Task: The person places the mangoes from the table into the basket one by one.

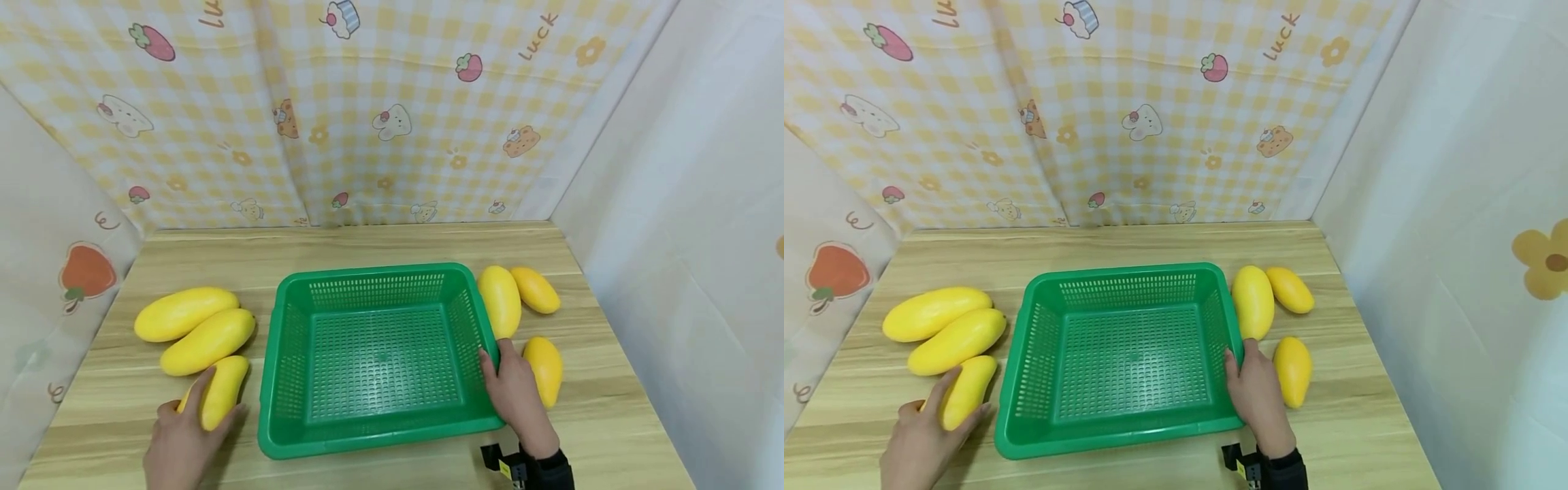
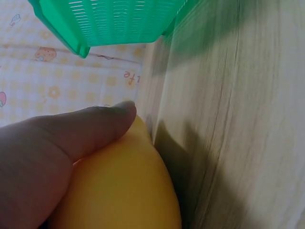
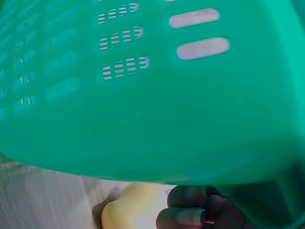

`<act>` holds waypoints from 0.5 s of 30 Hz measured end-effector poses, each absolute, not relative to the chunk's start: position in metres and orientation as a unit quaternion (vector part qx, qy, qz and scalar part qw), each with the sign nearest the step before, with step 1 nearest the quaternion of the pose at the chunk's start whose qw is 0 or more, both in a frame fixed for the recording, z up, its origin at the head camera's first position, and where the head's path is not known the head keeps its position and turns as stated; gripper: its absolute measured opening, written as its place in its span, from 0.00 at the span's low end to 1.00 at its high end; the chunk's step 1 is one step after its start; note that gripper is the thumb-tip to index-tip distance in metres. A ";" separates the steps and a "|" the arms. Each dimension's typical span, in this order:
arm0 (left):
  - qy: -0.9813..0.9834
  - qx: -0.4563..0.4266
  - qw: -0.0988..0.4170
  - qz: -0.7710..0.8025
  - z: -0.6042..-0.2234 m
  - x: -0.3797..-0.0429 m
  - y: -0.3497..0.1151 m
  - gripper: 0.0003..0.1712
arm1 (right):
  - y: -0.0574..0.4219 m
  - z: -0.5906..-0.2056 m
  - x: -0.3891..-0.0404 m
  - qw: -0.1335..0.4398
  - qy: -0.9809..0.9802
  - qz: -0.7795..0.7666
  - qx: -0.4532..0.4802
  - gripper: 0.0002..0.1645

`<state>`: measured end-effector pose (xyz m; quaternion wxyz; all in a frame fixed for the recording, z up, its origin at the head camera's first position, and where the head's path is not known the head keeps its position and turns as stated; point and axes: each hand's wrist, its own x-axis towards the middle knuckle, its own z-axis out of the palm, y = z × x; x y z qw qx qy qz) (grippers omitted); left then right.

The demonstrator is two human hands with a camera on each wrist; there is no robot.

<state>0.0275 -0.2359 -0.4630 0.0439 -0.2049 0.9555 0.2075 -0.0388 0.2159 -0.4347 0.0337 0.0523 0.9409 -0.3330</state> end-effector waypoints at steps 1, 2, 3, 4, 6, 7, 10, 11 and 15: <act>0.956 -0.204 0.044 0.207 -0.462 0.028 -0.236 0.49 | 0.215 -0.435 -0.039 0.036 0.941 -0.334 0.053 0.15; 0.956 -0.202 0.045 0.206 -0.462 0.029 -0.236 0.49 | 0.215 -0.435 -0.039 0.037 0.940 -0.334 0.053 0.15; 0.957 -0.201 0.050 0.205 -0.461 0.029 -0.237 0.48 | 0.215 -0.435 -0.040 0.038 0.940 -0.334 0.054 0.15; 0.957 -0.200 0.055 0.204 -0.459 0.030 -0.236 0.48 | 0.214 -0.435 -0.040 0.038 0.940 -0.334 0.054 0.15; 0.956 -0.199 0.068 0.204 -0.456 0.029 -0.235 0.49 | 0.214 -0.435 -0.041 0.035 0.940 -0.334 0.053 0.15; 0.956 -0.198 0.071 0.203 -0.453 0.029 -0.234 0.49 | 0.215 -0.435 -0.041 0.034 0.940 -0.334 0.053 0.15; 0.960 -0.189 0.045 0.204 -0.442 0.030 -0.230 0.48 | 0.216 -0.435 -0.040 0.032 0.940 -0.336 0.052 0.16; 0.961 -0.185 0.028 0.205 -0.439 0.030 -0.229 0.47 | 0.217 -0.435 -0.040 0.031 0.940 -0.337 0.051 0.15; 0.964 -0.161 -0.048 0.204 -0.425 0.030 -0.224 0.43 | 0.217 -0.435 -0.039 0.031 0.938 -0.340 0.054 0.14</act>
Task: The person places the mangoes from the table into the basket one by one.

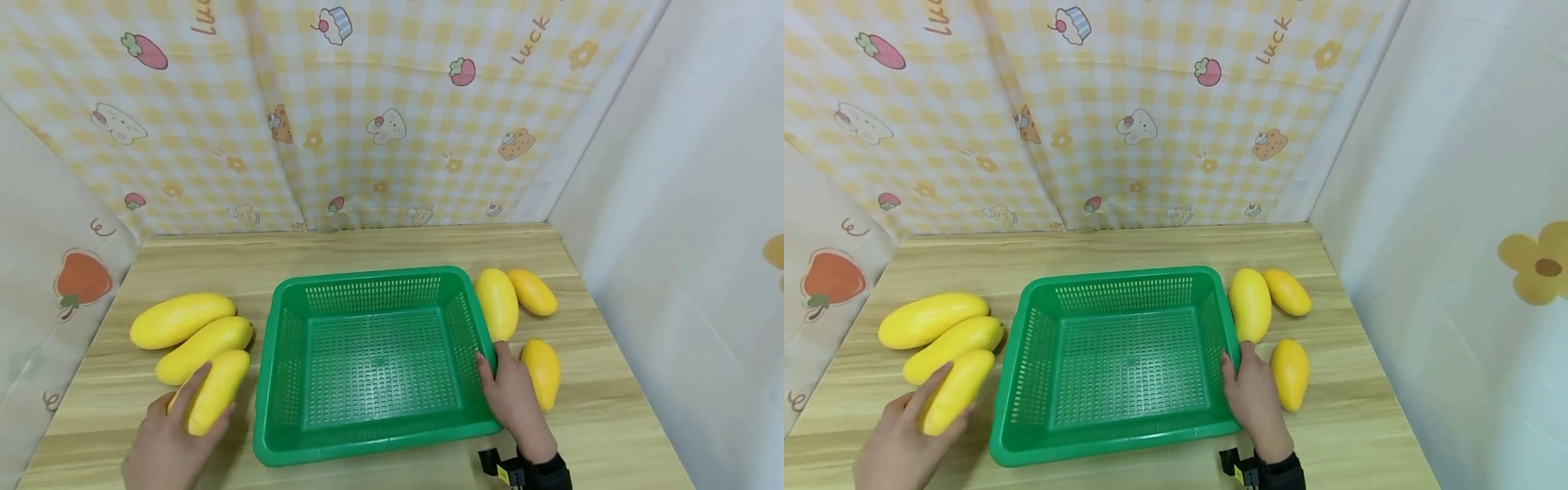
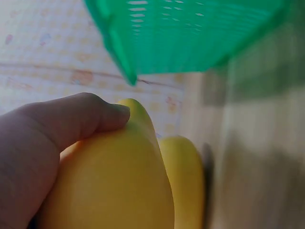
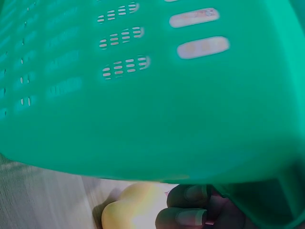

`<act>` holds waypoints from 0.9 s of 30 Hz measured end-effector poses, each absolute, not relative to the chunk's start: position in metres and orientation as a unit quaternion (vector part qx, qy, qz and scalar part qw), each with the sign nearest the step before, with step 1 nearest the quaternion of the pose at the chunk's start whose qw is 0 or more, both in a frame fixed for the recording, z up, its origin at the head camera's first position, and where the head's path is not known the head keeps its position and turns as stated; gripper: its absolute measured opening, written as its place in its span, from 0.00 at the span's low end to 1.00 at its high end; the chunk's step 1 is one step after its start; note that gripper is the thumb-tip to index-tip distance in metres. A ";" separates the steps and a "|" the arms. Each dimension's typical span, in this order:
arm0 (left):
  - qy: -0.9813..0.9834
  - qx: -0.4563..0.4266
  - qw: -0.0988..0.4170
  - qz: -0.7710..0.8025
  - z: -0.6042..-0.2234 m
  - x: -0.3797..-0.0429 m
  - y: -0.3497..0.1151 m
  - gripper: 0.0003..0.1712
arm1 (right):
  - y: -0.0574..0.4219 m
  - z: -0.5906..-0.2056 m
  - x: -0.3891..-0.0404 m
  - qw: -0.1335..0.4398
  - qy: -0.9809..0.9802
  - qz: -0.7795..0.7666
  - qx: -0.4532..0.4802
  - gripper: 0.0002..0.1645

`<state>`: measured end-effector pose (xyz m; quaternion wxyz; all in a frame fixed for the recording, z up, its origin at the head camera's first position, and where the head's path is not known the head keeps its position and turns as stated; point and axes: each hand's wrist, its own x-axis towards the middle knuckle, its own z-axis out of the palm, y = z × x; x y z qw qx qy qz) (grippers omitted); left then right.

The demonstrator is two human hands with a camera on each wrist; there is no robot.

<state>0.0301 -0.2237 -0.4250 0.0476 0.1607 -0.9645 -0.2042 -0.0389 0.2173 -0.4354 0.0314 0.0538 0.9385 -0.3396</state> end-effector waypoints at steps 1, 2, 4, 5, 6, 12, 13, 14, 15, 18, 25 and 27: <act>-0.964 0.155 0.064 -0.207 -0.422 0.029 -0.222 0.43 | 0.217 -0.436 -0.039 0.031 0.938 -0.340 0.055 0.14; -0.963 0.147 0.078 -0.210 -0.419 0.028 -0.221 0.43 | 0.217 -0.436 -0.038 0.031 0.938 -0.340 0.055 0.13; -0.962 0.129 0.104 -0.218 -0.412 0.024 -0.219 0.43 | 0.216 -0.435 -0.038 0.033 0.938 -0.340 0.056 0.13; -0.960 0.119 0.117 -0.223 -0.409 0.021 -0.218 0.43 | 0.216 -0.435 -0.038 0.034 0.938 -0.339 0.056 0.13; -0.959 0.112 0.126 -0.227 -0.406 0.018 -0.217 0.43 | 0.217 -0.435 -0.039 0.033 0.939 -0.339 0.055 0.13; -0.960 0.083 0.162 -0.215 -0.393 0.003 -0.214 0.45 | 0.217 -0.437 -0.040 0.029 0.941 -0.334 0.050 0.13; -0.961 0.081 0.162 -0.210 -0.392 0.002 -0.214 0.46 | 0.217 -0.437 -0.040 0.029 0.941 -0.334 0.050 0.13; -0.961 0.079 0.166 -0.208 -0.391 0.000 -0.213 0.47 | 0.217 -0.438 -0.040 0.028 0.941 -0.334 0.050 0.13; -0.960 0.074 0.173 -0.207 -0.390 -0.001 -0.212 0.48 | 0.217 -0.438 -0.040 0.028 0.941 -0.334 0.049 0.13; -0.957 0.044 0.199 -0.208 -0.386 -0.007 -0.210 0.50 | 0.217 -0.438 -0.040 0.026 0.940 -0.337 0.047 0.14; -0.936 -0.081 0.259 -0.225 -0.380 -0.024 -0.202 0.42 | 0.217 -0.437 -0.038 0.032 0.938 -0.340 0.053 0.13; -0.931 -0.103 0.264 -0.228 -0.378 -0.027 -0.198 0.42 | 0.217 -0.437 -0.038 0.034 0.938 -0.340 0.055 0.13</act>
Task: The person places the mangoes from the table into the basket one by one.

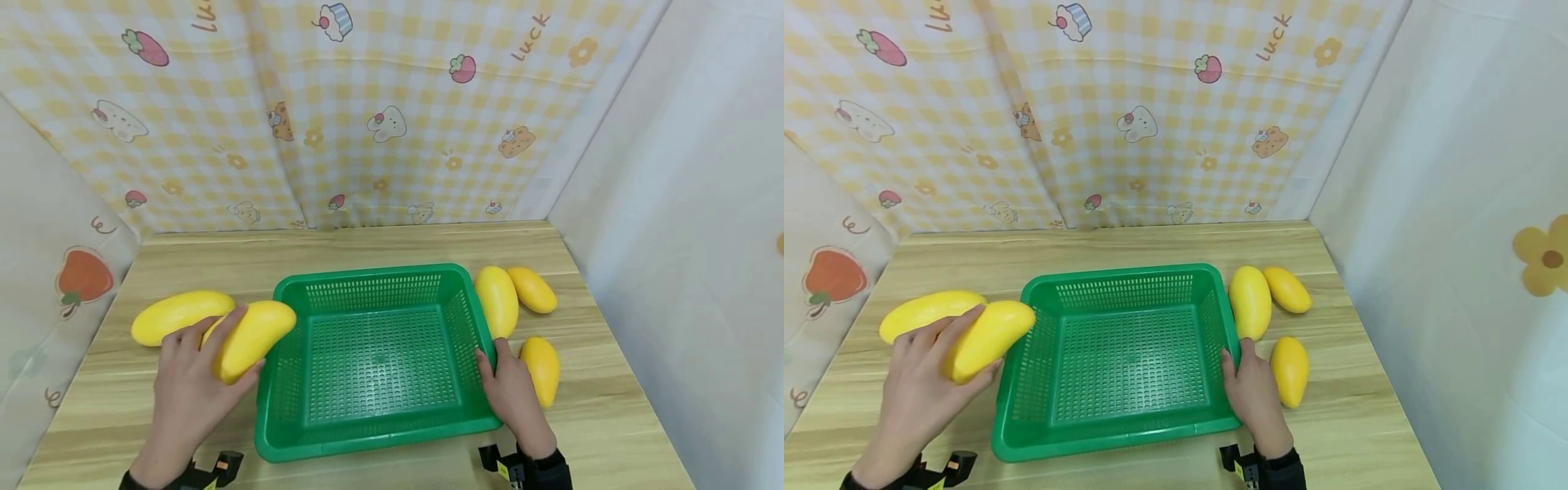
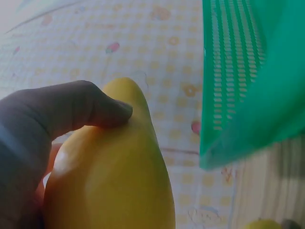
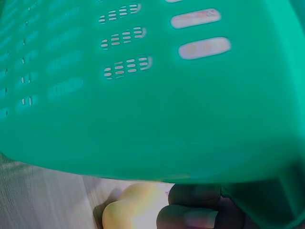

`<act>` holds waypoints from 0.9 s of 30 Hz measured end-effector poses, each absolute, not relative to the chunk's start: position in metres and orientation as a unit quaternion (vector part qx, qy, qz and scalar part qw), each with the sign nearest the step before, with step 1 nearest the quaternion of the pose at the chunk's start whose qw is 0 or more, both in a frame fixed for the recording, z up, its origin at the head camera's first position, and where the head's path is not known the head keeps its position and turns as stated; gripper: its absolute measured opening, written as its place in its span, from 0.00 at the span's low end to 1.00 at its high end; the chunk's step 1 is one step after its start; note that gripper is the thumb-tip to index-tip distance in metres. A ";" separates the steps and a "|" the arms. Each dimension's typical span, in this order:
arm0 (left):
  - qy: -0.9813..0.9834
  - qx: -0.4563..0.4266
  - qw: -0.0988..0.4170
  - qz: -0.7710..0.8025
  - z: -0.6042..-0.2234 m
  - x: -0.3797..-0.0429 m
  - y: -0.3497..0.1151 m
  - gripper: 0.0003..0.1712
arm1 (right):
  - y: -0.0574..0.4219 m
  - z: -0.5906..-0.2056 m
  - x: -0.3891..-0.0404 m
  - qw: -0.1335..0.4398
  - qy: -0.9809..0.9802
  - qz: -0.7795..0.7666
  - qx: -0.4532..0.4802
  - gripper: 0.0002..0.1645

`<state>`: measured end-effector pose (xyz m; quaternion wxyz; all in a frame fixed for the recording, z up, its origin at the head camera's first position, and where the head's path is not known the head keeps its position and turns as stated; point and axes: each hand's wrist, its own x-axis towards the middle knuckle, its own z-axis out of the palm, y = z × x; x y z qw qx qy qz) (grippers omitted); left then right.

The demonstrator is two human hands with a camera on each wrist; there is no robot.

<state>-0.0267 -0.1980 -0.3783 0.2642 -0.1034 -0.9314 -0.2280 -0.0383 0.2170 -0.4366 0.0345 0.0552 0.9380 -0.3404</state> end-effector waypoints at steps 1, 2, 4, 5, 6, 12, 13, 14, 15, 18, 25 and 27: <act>-0.929 -0.113 0.267 -0.229 -0.378 -0.028 -0.196 0.43 | 0.217 -0.436 -0.038 0.036 0.938 -0.341 0.056 0.13; -0.928 -0.119 0.268 -0.231 -0.377 -0.029 -0.194 0.44 | 0.217 -0.436 -0.038 0.037 0.938 -0.341 0.056 0.13; -0.926 -0.129 0.266 -0.235 -0.375 -0.032 -0.190 0.43 | 0.216 -0.436 -0.038 0.037 0.938 -0.339 0.054 0.14; -0.925 -0.135 0.265 -0.237 -0.374 -0.033 -0.188 0.42 | 0.216 -0.436 -0.038 0.036 0.939 -0.339 0.052 0.15; -0.924 -0.141 0.266 -0.235 -0.373 -0.035 -0.186 0.42 | 0.216 -0.436 -0.038 0.035 0.939 -0.338 0.051 0.15; -0.920 -0.164 0.285 -0.212 -0.367 -0.049 -0.175 0.41 | 0.216 -0.436 -0.038 0.034 0.940 -0.335 0.055 0.15; -0.920 -0.165 0.288 -0.210 -0.366 -0.051 -0.172 0.41 | 0.216 -0.436 -0.038 0.034 0.940 -0.336 0.056 0.14; -0.918 -0.168 0.292 -0.209 -0.365 -0.053 -0.170 0.40 | 0.217 -0.436 -0.039 0.034 0.939 -0.337 0.056 0.15; -0.916 -0.171 0.295 -0.209 -0.364 -0.056 -0.168 0.40 | 0.217 -0.436 -0.039 0.034 0.939 -0.338 0.056 0.15; -0.912 -0.187 0.298 -0.210 -0.362 -0.059 -0.162 0.38 | 0.216 -0.436 -0.039 0.034 0.938 -0.340 0.054 0.15; -0.931 -0.216 0.237 -0.175 -0.359 -0.069 -0.153 0.46 | 0.216 -0.436 -0.038 0.031 0.938 -0.341 0.054 0.15; -0.938 -0.219 0.213 -0.165 -0.359 -0.073 -0.150 0.50 | 0.216 -0.436 -0.037 0.032 0.938 -0.342 0.054 0.15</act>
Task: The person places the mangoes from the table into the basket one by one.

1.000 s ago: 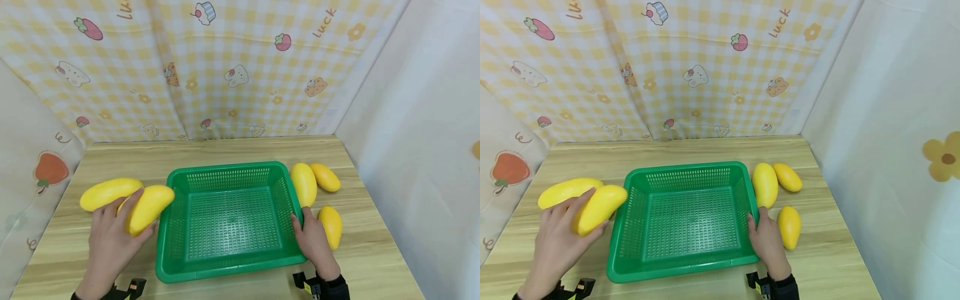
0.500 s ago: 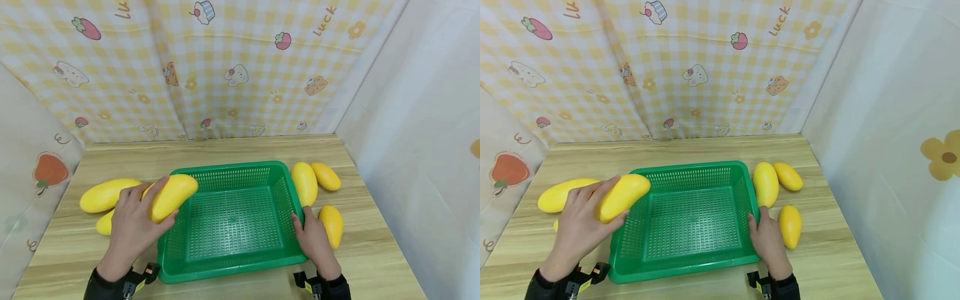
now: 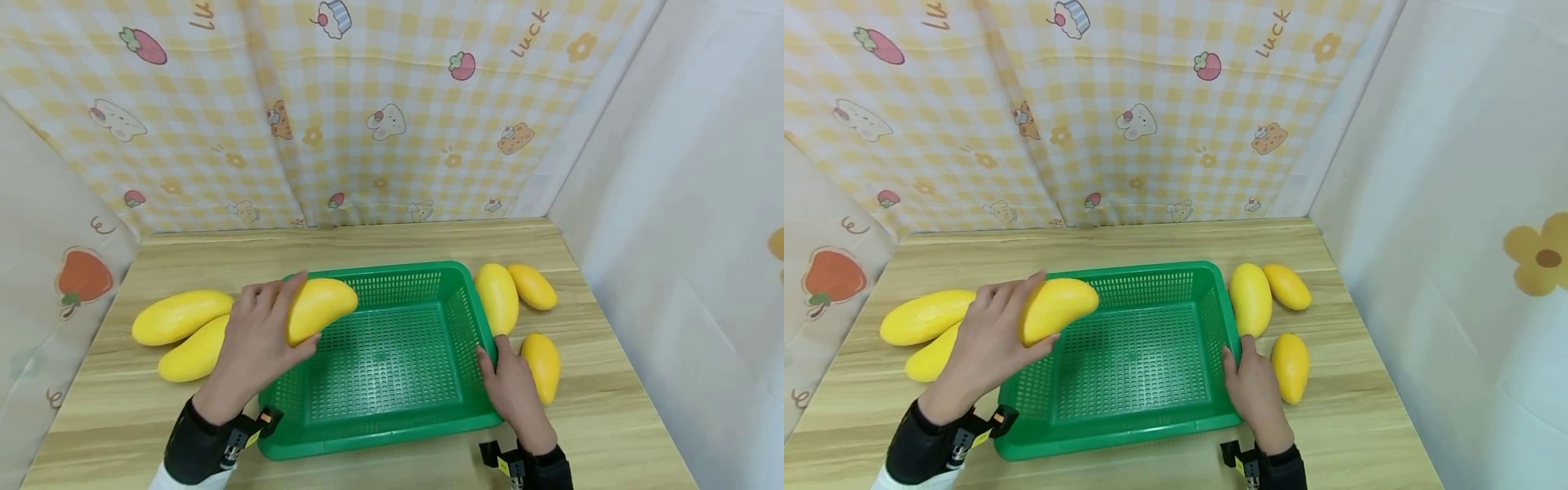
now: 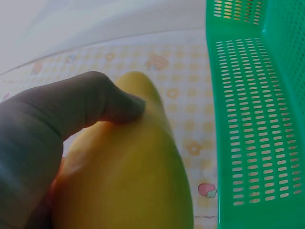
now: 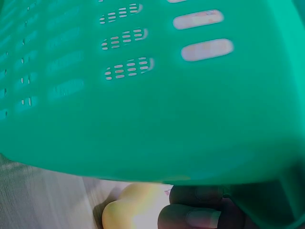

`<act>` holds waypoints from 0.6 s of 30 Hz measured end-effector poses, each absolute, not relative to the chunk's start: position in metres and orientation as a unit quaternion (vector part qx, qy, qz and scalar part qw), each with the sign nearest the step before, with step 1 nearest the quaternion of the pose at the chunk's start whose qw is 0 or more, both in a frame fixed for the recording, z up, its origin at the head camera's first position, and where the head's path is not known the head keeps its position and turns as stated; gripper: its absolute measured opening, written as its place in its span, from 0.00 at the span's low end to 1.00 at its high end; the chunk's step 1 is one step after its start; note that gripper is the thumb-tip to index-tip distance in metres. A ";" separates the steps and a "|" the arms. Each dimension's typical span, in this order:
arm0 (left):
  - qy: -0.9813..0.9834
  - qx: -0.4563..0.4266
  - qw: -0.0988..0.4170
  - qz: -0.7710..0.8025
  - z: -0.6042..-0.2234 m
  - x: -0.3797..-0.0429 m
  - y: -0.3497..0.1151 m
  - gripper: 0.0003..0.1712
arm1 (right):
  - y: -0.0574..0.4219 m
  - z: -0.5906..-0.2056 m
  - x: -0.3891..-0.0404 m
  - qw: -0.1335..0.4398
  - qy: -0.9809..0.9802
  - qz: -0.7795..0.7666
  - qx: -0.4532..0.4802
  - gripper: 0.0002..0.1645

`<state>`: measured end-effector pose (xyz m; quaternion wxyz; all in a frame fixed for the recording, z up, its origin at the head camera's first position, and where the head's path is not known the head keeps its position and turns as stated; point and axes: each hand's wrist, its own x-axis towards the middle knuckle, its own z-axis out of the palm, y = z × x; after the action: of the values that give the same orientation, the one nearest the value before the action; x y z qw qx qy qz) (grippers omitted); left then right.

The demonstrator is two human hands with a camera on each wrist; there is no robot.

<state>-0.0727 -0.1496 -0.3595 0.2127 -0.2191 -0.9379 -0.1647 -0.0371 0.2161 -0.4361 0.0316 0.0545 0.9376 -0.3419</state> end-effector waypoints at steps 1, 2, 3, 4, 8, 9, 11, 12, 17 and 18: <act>-0.940 -0.221 0.204 -0.161 -0.360 -0.075 -0.147 0.50 | 0.216 -0.436 -0.037 0.032 0.937 -0.343 0.055 0.15; -0.942 -0.221 0.195 -0.158 -0.360 -0.077 -0.145 0.50 | 0.217 -0.437 -0.037 0.034 0.937 -0.343 0.057 0.14; -0.945 -0.221 0.185 -0.155 -0.361 -0.078 -0.143 0.50 | 0.217 -0.437 -0.037 0.035 0.937 -0.344 0.057 0.14; -0.946 -0.223 0.178 -0.152 -0.361 -0.080 -0.141 0.49 | 0.217 -0.437 -0.038 0.036 0.936 -0.345 0.057 0.14; -0.951 -0.229 0.152 -0.144 -0.363 -0.087 -0.134 0.46 | 0.217 -0.437 -0.038 0.037 0.936 -0.345 0.056 0.14; -0.951 -0.232 0.146 -0.143 -0.364 -0.088 -0.132 0.45 | 0.217 -0.436 -0.038 0.037 0.937 -0.344 0.055 0.14; -0.952 -0.236 0.136 -0.142 -0.365 -0.091 -0.128 0.44 | 0.217 -0.436 -0.038 0.035 0.937 -0.342 0.052 0.15; -0.952 -0.239 0.132 -0.139 -0.365 -0.093 -0.126 0.44 | 0.217 -0.435 -0.038 0.034 0.938 -0.342 0.051 0.16; -0.956 -0.245 0.111 -0.121 -0.369 -0.102 -0.117 0.45 | 0.217 -0.434 -0.037 0.036 0.937 -0.344 0.049 0.16; -0.956 -0.245 0.109 -0.118 -0.369 -0.104 -0.116 0.45 | 0.216 -0.434 -0.037 0.037 0.937 -0.345 0.049 0.16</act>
<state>-0.1039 -0.1156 -0.3692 0.1087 -0.2455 -0.9560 -0.1179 -0.0373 0.2165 -0.4338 0.0372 0.0487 0.9367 -0.3448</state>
